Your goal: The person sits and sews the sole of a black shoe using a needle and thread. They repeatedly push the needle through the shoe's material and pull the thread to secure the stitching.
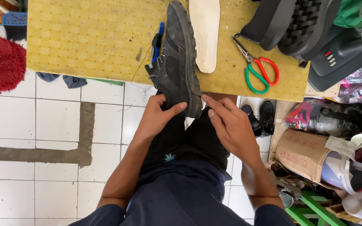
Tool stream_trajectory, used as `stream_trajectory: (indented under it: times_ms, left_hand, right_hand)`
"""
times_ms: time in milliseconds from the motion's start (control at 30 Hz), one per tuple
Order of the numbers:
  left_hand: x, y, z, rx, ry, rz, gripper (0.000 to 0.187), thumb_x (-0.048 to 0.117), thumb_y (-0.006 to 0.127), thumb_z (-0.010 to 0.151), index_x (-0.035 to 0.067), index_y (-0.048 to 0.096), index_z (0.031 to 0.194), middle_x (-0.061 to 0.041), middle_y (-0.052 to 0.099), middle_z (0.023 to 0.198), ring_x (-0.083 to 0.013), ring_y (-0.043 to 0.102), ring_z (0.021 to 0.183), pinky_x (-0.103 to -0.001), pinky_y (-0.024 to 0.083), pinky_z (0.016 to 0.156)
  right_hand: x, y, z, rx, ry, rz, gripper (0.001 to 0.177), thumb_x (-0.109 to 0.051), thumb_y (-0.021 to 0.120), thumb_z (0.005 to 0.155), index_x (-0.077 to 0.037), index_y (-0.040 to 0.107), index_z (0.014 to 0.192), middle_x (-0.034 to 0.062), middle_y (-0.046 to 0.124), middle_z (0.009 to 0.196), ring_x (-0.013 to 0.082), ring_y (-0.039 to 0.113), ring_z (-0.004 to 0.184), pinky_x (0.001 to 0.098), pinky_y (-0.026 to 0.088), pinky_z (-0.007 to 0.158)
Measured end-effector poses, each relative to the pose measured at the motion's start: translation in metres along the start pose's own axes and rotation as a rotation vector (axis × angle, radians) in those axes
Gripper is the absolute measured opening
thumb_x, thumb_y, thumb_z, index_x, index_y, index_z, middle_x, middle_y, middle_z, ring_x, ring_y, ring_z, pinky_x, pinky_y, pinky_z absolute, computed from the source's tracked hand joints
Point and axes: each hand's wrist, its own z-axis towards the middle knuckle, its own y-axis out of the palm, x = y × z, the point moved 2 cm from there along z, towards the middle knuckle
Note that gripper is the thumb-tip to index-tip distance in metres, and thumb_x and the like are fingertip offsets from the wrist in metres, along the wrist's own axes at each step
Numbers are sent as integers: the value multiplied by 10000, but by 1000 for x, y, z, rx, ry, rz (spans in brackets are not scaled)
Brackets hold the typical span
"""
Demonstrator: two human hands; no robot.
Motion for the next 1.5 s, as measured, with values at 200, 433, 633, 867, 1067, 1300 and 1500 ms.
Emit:
stream_trajectory:
  times_ms: [200, 433, 633, 867, 1067, 1300, 1500]
  left_hand:
    - [-13, 0, 0, 4, 11, -39, 202, 168, 856, 897, 22, 819, 1032, -108, 814, 899, -133, 712, 892, -298, 594, 768]
    - [-18, -3, -2, -7, 5, -81, 222, 153, 844, 905, 6, 811, 1068, -126, 815, 934, -159, 729, 936, -303, 594, 813]
    - [-15, -1, 0, -24, 30, -87, 254, 149, 837, 910, -10, 798, 1104, -139, 815, 964, -161, 726, 944, -311, 594, 820]
    - [-12, 0, -2, -24, 5, -82, 276, 145, 826, 919, -22, 788, 1136, -161, 811, 1001, -186, 728, 969, -345, 600, 858]
    - [-5, 3, -2, -22, 30, -59, 300, 154, 808, 934, -50, 774, 1152, -191, 802, 1001, -210, 728, 973, -371, 601, 843]
    - [-8, 6, -4, -3, 89, -6, 261, 150, 789, 949, -53, 776, 1113, -194, 795, 962, -200, 714, 967, -379, 599, 821]
    - [5, 8, -8, 27, 132, 57, 167, 120, 755, 966, -45, 770, 946, -92, 743, 763, -95, 615, 799, -305, 555, 679]
  right_hand:
    - [-2, 7, 19, 33, -61, 29, 172, -94, 714, 997, -110, 827, 1125, 78, 738, 823, 191, 672, 583, 269, 511, 508]
    - [9, 12, 26, 32, -69, 58, 111, -129, 743, 994, -139, 828, 1065, 48, 748, 836, 172, 671, 601, 280, 498, 501]
    - [9, 13, 27, 43, -69, 90, 125, -54, 716, 990, -79, 816, 1060, 96, 745, 846, 210, 689, 656, 305, 492, 544]
    - [9, 11, 28, 17, -51, 79, 111, -78, 719, 995, -99, 812, 1051, 80, 740, 850, 211, 688, 674, 307, 486, 561]
    - [8, 9, 32, -30, -49, 38, 106, -76, 710, 994, -80, 808, 1035, 98, 720, 805, 223, 661, 630, 313, 472, 547]
    - [6, 2, 53, -208, -144, -161, 54, -101, 705, 972, -98, 759, 964, 123, 620, 735, 344, 650, 648, 393, 515, 585]
    - [-12, 3, 66, -327, -207, -330, 58, -97, 684, 953, -61, 687, 909, 135, 584, 721, 404, 650, 657, 462, 517, 586]
